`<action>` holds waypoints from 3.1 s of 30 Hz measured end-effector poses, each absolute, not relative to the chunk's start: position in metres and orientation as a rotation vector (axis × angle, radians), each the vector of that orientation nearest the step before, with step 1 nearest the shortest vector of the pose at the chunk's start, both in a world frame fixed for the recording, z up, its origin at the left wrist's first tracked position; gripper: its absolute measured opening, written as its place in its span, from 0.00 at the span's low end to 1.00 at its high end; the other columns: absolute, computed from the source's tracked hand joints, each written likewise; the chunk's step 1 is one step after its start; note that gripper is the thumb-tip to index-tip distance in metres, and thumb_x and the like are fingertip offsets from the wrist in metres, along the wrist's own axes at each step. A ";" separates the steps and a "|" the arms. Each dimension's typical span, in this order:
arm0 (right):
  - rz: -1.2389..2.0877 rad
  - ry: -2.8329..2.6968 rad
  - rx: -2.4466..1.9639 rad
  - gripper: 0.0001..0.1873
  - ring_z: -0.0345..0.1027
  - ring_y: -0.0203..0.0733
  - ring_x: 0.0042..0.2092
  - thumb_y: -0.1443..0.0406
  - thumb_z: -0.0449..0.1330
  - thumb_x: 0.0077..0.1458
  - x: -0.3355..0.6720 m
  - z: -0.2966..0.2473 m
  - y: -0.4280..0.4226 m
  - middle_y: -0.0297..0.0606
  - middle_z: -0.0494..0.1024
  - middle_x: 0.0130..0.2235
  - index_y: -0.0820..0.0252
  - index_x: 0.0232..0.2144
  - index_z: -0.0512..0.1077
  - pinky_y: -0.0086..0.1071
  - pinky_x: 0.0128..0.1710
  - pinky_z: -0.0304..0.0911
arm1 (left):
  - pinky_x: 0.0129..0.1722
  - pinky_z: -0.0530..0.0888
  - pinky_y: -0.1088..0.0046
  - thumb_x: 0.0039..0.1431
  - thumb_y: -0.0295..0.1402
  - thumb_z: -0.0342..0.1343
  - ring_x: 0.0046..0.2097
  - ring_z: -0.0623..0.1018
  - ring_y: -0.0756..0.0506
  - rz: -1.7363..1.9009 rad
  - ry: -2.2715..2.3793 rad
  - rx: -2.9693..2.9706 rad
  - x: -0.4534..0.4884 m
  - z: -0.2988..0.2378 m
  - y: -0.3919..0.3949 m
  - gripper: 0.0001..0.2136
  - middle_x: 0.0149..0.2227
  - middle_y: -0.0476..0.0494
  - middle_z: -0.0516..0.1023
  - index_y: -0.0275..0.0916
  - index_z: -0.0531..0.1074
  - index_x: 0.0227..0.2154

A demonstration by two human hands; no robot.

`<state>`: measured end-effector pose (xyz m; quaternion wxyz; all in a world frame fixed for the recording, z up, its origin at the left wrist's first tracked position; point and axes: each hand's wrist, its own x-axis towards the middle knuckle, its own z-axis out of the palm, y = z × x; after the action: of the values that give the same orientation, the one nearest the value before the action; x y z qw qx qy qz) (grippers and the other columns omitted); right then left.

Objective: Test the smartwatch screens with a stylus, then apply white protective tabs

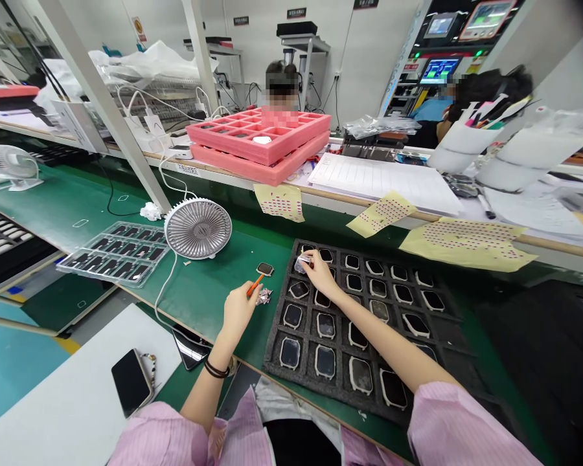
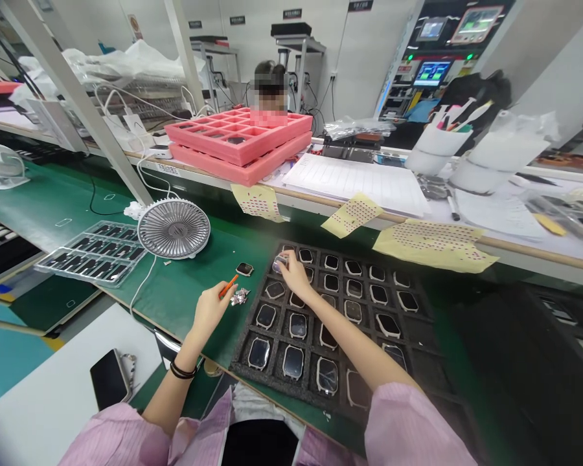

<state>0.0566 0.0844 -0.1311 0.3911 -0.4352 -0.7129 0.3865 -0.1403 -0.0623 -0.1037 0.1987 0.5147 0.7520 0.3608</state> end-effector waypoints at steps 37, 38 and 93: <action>1.900 -1.215 -0.714 0.19 0.62 0.32 0.18 0.49 0.63 0.52 0.049 -0.090 0.008 0.25 0.67 0.21 0.57 0.33 0.68 0.28 0.19 0.60 | 0.16 0.52 0.77 0.60 0.54 0.46 0.16 0.55 0.54 1.064 1.281 1.318 -0.087 -0.090 -0.062 0.24 0.14 0.57 0.58 0.37 0.68 0.24; 1.915 -1.191 -0.703 0.19 0.62 0.32 0.18 0.49 0.64 0.52 0.049 -0.089 0.007 0.25 0.68 0.21 0.57 0.33 0.68 0.28 0.18 0.61 | 0.16 0.52 0.77 0.60 0.54 0.46 0.16 0.55 0.55 1.072 1.270 1.306 -0.086 -0.089 -0.062 0.24 0.14 0.57 0.57 0.37 0.68 0.24; 0.596 -2.138 -1.034 0.12 0.64 0.53 0.50 0.57 0.57 0.60 0.096 -0.122 0.033 0.44 0.71 0.46 0.53 0.43 0.74 0.49 0.52 0.60 | 0.26 0.56 0.76 0.63 0.41 0.52 0.29 0.76 0.43 0.689 2.252 1.552 -0.142 -0.118 -0.060 0.10 0.26 0.46 0.75 0.40 0.67 0.32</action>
<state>0.0961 0.0332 -0.1222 0.3399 -0.3971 -0.8212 0.2290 -0.1416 -0.0598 -0.1179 0.1599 0.5432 0.7882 0.2411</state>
